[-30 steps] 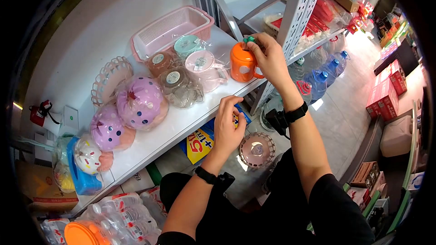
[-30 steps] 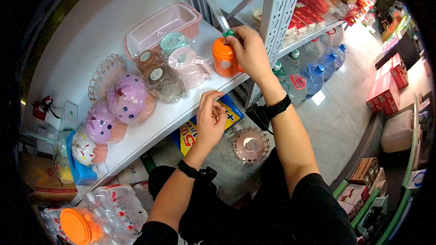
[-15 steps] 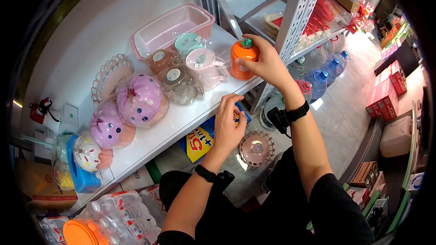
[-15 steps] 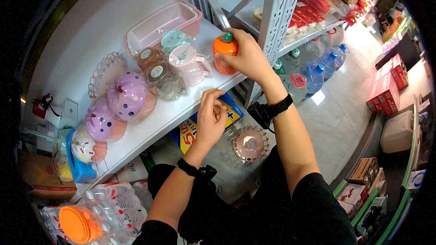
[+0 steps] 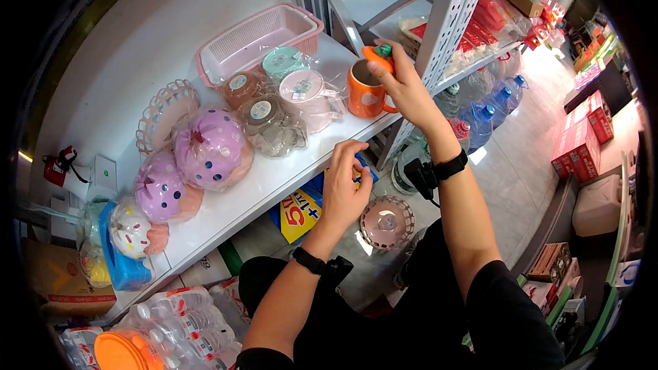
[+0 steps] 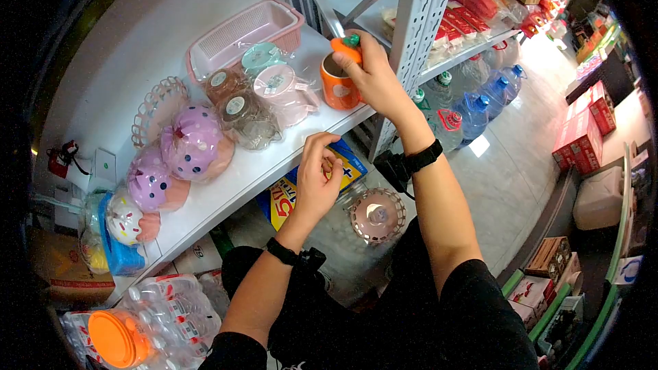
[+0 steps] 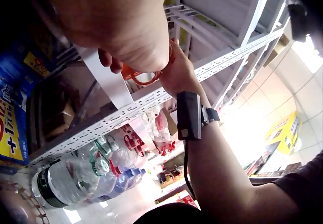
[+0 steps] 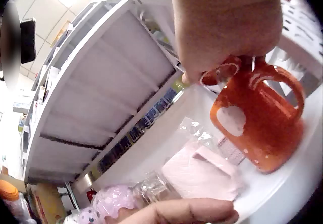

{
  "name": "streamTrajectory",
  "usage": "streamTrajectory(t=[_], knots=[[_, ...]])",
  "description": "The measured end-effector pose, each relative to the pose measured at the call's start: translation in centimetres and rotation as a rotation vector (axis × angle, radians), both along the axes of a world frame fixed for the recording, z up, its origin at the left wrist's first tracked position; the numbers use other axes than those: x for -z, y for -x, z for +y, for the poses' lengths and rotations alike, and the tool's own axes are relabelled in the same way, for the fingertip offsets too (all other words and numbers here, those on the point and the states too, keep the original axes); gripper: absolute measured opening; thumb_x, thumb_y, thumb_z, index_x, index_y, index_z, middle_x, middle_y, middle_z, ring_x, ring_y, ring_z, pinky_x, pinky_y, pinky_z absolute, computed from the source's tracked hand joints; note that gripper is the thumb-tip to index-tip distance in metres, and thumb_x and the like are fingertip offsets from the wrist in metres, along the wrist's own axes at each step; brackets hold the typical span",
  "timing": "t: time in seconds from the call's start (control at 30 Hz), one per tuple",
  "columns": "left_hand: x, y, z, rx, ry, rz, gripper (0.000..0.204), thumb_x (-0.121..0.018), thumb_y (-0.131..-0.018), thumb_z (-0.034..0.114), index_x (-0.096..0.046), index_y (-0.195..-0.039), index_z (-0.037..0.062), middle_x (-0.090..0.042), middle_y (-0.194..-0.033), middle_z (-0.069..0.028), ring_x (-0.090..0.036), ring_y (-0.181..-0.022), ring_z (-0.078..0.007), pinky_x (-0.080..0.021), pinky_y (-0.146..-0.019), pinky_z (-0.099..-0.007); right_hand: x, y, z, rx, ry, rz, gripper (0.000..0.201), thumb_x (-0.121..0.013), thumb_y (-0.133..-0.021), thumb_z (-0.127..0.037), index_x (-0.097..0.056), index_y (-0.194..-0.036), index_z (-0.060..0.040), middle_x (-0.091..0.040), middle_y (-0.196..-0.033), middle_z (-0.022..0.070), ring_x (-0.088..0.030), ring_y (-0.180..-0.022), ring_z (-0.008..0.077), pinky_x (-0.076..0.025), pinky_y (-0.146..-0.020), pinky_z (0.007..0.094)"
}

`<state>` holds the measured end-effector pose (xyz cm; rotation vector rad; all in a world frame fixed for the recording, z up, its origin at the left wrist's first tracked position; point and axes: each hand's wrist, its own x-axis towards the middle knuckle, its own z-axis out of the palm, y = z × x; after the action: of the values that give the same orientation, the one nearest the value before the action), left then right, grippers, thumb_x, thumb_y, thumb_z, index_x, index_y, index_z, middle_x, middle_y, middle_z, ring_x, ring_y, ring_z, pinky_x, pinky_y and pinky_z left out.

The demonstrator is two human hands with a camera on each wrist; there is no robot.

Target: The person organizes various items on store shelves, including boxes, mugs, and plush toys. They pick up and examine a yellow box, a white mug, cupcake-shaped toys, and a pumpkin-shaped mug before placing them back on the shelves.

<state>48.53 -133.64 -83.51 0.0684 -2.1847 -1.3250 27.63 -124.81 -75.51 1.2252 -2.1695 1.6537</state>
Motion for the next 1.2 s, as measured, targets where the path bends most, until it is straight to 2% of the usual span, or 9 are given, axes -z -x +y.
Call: streamTrajectory(t=[0.13, 0.23, 0.33, 0.63, 0.77, 0.8, 0.93, 1.03, 1.2], knots=[[-0.1, -0.1, 0.0, 0.001, -0.009, -0.007, 0.046, -0.066, -0.088, -0.006, -0.058, -0.132, 0.0024, -0.06, -0.129, -0.0141, -0.064, -0.084, -0.0246, -0.052, -0.076, -0.037, -0.7, 0.2, 0.5, -0.078, 0.115, -0.269, 0.042, -0.057, -0.114, -0.036, -0.053, -0.136, 0.0001, -0.06, -0.112, 0.0079, -0.057, -0.102, 0.0177, -0.047, -0.095, 0.0313], [0.1, 0.0, 0.0, -0.003, -0.007, -0.004, 0.046, -0.066, -0.088, -0.006, -0.058, -0.132, 0.0027, -0.061, -0.13, -0.014, -0.064, -0.084, -0.0246, -0.052, -0.076, -0.037, -0.8, 0.4, 0.9, -0.117, 0.179, -0.379, 0.041, -0.055, -0.116, -0.037, -0.052, -0.137, -0.0018, -0.053, -0.106, 0.002, -0.048, -0.096, 0.0107, -0.044, -0.09, 0.0263], [0.2, 0.0, 0.0, 0.003, -0.012, -0.013, 0.046, -0.066, -0.088, -0.006, -0.058, -0.132, 0.0027, -0.06, -0.13, -0.0139, -0.064, -0.084, -0.0246, -0.052, -0.076, -0.037, -1.0, 0.3, 0.9, -0.093, 0.243, -0.329, 0.041, -0.054, -0.116, -0.038, -0.052, -0.137, -0.0022, -0.051, -0.105, 0.0013, -0.046, -0.094, 0.0098, -0.044, -0.088, 0.0254], [0.0, -0.1, 0.2, 0.023, -0.036, -0.012, 0.046, -0.065, -0.089, -0.007, -0.058, -0.133, 0.0023, -0.06, -0.132, -0.0156, -0.064, -0.084, -0.0247, -0.053, -0.077, -0.0367, -1.9, 0.1, 1.1, -0.054, 0.266, -0.15, 0.046, -0.053, -0.116, -0.039, -0.051, -0.141, -0.0011, -0.058, -0.118, 0.0074, -0.053, -0.109, 0.0146, -0.045, -0.103, 0.0303], [0.3, 0.0, 0.2, 0.021, -0.016, -0.015, 0.045, -0.065, -0.089, -0.007, -0.058, -0.133, 0.002, -0.06, -0.132, -0.0159, -0.065, -0.084, -0.0248, -0.053, -0.078, -0.0375, -1.2, 0.1, 1.0, 0.042, 0.055, -0.049, 0.048, -0.06, -0.112, -0.037, -0.051, -0.142, -0.0003, -0.061, -0.129, 0.0199, -0.057, -0.125, 0.0309, -0.044, -0.11, 0.0398], [0.2, 0.0, 0.2, 0.019, -0.011, -0.02, 0.045, -0.065, -0.089, -0.006, -0.058, -0.133, 0.002, -0.06, -0.133, -0.0159, -0.065, -0.084, -0.0249, -0.053, -0.078, -0.0376, -1.1, -0.4, 0.9, 0.053, 0.013, 0.014, 0.051, -0.066, -0.107, -0.034, -0.051, -0.142, 0.0007, -0.059, -0.134, 0.0261, -0.054, -0.129, 0.042, -0.044, -0.111, 0.0462], [0.4, 0.1, 0.2, 0.021, -0.001, -0.021, 0.045, -0.065, -0.089, -0.006, -0.058, -0.133, 0.0019, -0.06, -0.132, -0.0159, -0.065, -0.084, -0.0251, -0.053, -0.078, -0.038, 0.4, -0.8, 0.0, 0.056, -0.108, 0.269, 0.054, -0.071, -0.101, -0.029, -0.053, -0.142, 0.0016, -0.06, -0.131, 0.0251, -0.053, -0.121, 0.0462, -0.044, -0.109, 0.05], [0.5, 0.0, 0.2, 0.02, -0.003, -0.025, 0.046, -0.065, -0.089, -0.006, -0.058, -0.133, 0.002, -0.06, -0.132, -0.0153, -0.064, -0.085, -0.0251, -0.053, -0.079, -0.038, 0.3, -1.0, -0.4, 0.089, -0.162, 0.399, 0.054, -0.072, -0.099, -0.029, -0.055, -0.141, 0.0015, -0.061, -0.129, 0.0235, -0.054, -0.121, 0.0449, -0.044, -0.108, 0.0497], [0.2, -0.1, 0.2, 0.017, -0.015, -0.045, 0.046, -0.065, -0.089, -0.005, -0.058, -0.133, 0.0023, -0.06, -0.132, -0.0142, -0.065, -0.086, -0.0251, -0.053, -0.079, -0.0385, 0.2, -1.1, -0.5, 0.099, -0.174, 0.401, 0.055, -0.075, -0.097, -0.029, -0.057, -0.14, 0.0012, -0.061, -0.129, 0.0223, -0.054, -0.121, 0.0443, -0.044, -0.108, 0.0501]])
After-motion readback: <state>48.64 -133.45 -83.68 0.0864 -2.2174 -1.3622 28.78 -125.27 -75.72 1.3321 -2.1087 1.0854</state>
